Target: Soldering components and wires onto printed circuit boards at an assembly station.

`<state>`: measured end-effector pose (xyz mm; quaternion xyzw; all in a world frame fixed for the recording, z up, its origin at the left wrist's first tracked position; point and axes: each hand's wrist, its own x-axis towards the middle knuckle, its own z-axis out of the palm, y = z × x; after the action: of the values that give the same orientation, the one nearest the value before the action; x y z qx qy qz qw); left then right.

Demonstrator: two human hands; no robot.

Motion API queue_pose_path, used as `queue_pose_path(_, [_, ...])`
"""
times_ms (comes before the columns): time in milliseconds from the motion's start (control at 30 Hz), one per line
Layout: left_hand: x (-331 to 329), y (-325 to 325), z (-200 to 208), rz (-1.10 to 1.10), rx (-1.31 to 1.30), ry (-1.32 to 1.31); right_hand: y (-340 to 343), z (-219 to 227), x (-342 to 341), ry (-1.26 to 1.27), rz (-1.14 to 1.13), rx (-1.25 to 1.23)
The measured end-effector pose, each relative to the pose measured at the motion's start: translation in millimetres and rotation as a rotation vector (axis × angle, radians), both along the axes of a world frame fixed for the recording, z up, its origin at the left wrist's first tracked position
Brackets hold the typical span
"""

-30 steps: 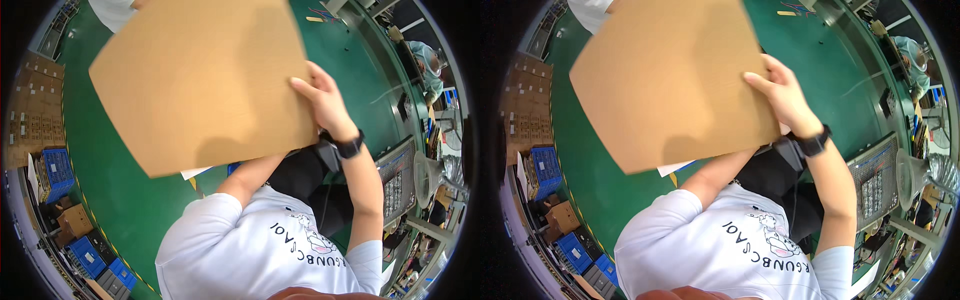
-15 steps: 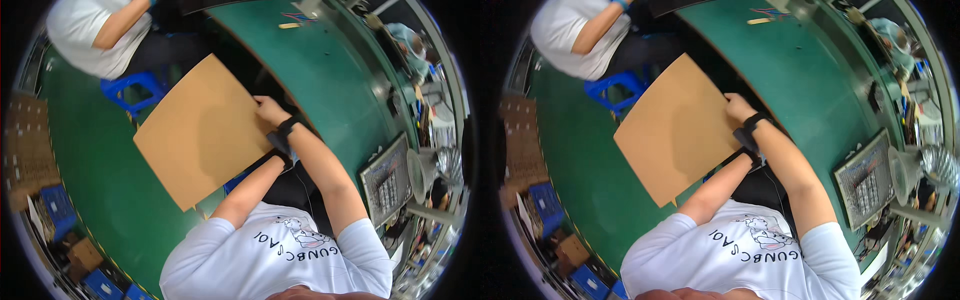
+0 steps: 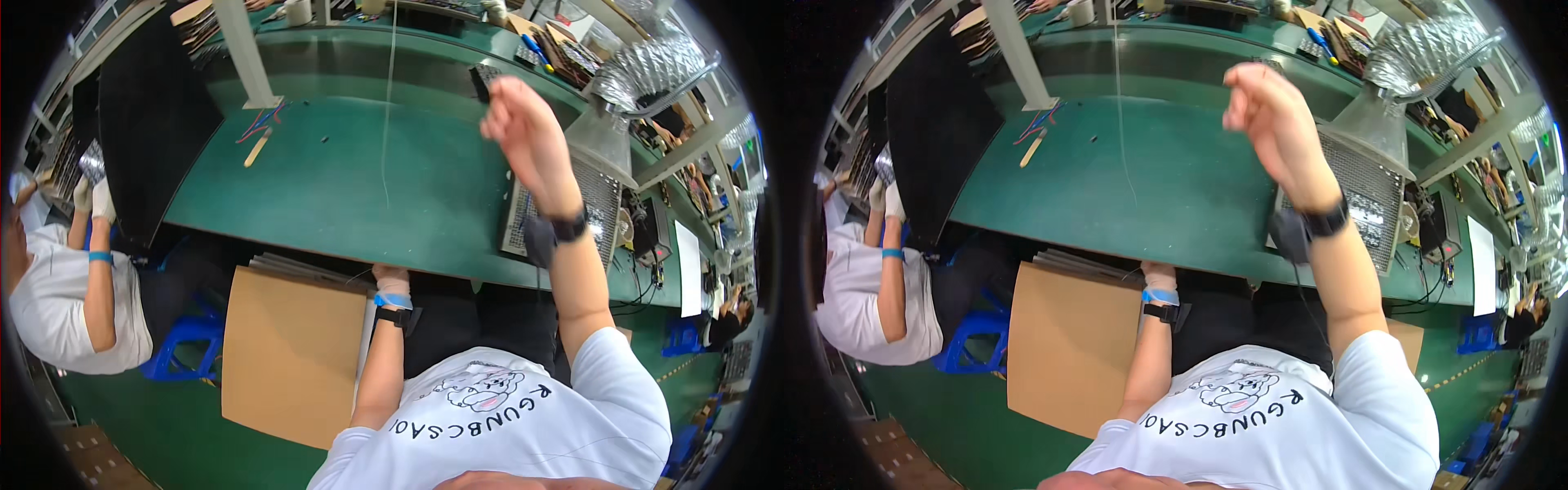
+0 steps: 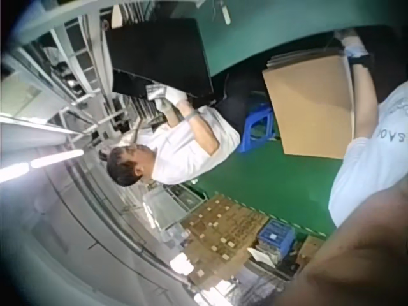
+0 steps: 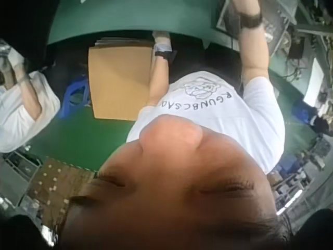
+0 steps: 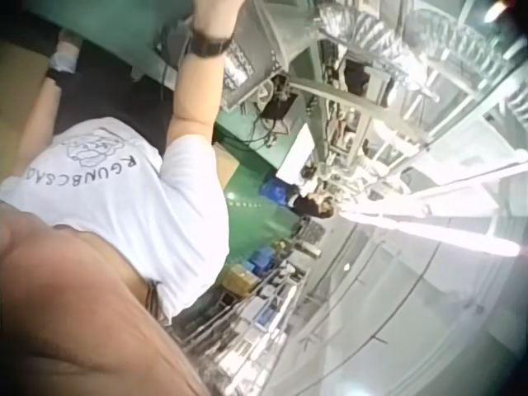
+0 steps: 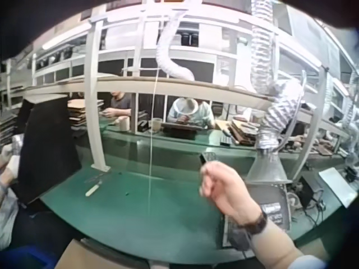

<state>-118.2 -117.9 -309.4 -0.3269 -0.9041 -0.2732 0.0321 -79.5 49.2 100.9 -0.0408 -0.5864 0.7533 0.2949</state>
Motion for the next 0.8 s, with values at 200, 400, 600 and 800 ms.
queue_pose_path(200, [-4.0, -6.5, 26.1, 0.065, -0.189, 0.44, 125.1, -70.8, -171.1, -0.714, -0.738, 0.148])
queue_pose_path(400, [4.5, -41.6, 3.3, -0.038, 0.117, -0.021, 264.1, -124.6, -188.2, -1.275, -0.811, 0.845])
queue_pose_path(600, [-8.2, -43.6, 4.8, -0.07, -0.172, 0.091, 305.0, -144.8, -174.9, -1.697, -1.157, 0.542])
queue_pose_path(800, [-22.7, -31.1, 8.9, -0.042, -0.072, 0.021, 335.9, -161.9, -166.9, -1.562, -0.755, 0.817])
